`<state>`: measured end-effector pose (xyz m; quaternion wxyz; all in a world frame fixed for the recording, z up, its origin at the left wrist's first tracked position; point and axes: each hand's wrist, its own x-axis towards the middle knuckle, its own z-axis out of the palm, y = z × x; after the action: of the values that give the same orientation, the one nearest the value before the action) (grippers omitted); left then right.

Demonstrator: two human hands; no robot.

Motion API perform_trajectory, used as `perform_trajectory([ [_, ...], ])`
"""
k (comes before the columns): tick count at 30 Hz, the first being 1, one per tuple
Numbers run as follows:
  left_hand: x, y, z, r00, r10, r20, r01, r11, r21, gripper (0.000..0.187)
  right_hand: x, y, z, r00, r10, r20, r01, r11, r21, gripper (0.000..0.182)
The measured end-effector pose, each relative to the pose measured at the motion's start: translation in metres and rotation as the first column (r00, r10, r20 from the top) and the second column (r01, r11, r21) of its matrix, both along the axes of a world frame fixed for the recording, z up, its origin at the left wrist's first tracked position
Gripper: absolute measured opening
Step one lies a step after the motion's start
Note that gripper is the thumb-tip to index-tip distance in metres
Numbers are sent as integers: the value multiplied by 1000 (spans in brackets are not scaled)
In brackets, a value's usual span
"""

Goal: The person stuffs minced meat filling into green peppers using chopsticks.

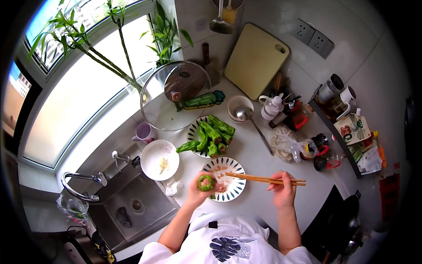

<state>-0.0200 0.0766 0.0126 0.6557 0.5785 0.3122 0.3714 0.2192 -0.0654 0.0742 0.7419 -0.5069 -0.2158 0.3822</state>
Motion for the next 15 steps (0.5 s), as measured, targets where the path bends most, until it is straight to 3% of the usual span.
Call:
perform_trajectory([
  [3,-7,39,0,982,177,62,-178,984,-2,38,10,-4,-8,995,-89,-55,88,996,-22,39],
  [4,-8,59,10,983,158,89,-168,979,119,44,12,-5,-11,988,-128,-92,125,991,-38,38],
  [5,-5,78,18,973,120,196,-143,983,112,55,11,-4,-10,987,-128,-94,124,991,-54,34],
  [6,-3,99,22,988,90,125,-115,970,215,66,12,-2,-11,987,-129,-100,125,991,-52,34],
  [7,6,112,37,994,33,100,-49,986,160,65,12,-2,-13,983,-145,-116,138,988,-62,34],
  [8,11,135,25,997,26,-69,-9,971,238,61,12,-1,-15,978,-160,-132,151,986,-72,33],
  [10,34,161,35,960,-7,-278,136,884,446,59,13,2,-19,971,-186,-153,176,982,-73,35],
  [12,52,187,9,933,-36,-357,255,767,589,59,14,4,-23,962,-212,-172,201,976,-77,37],
  [15,68,200,-14,883,-121,-454,391,726,566,61,18,2,-23,954,-252,-164,238,966,-98,36],
])
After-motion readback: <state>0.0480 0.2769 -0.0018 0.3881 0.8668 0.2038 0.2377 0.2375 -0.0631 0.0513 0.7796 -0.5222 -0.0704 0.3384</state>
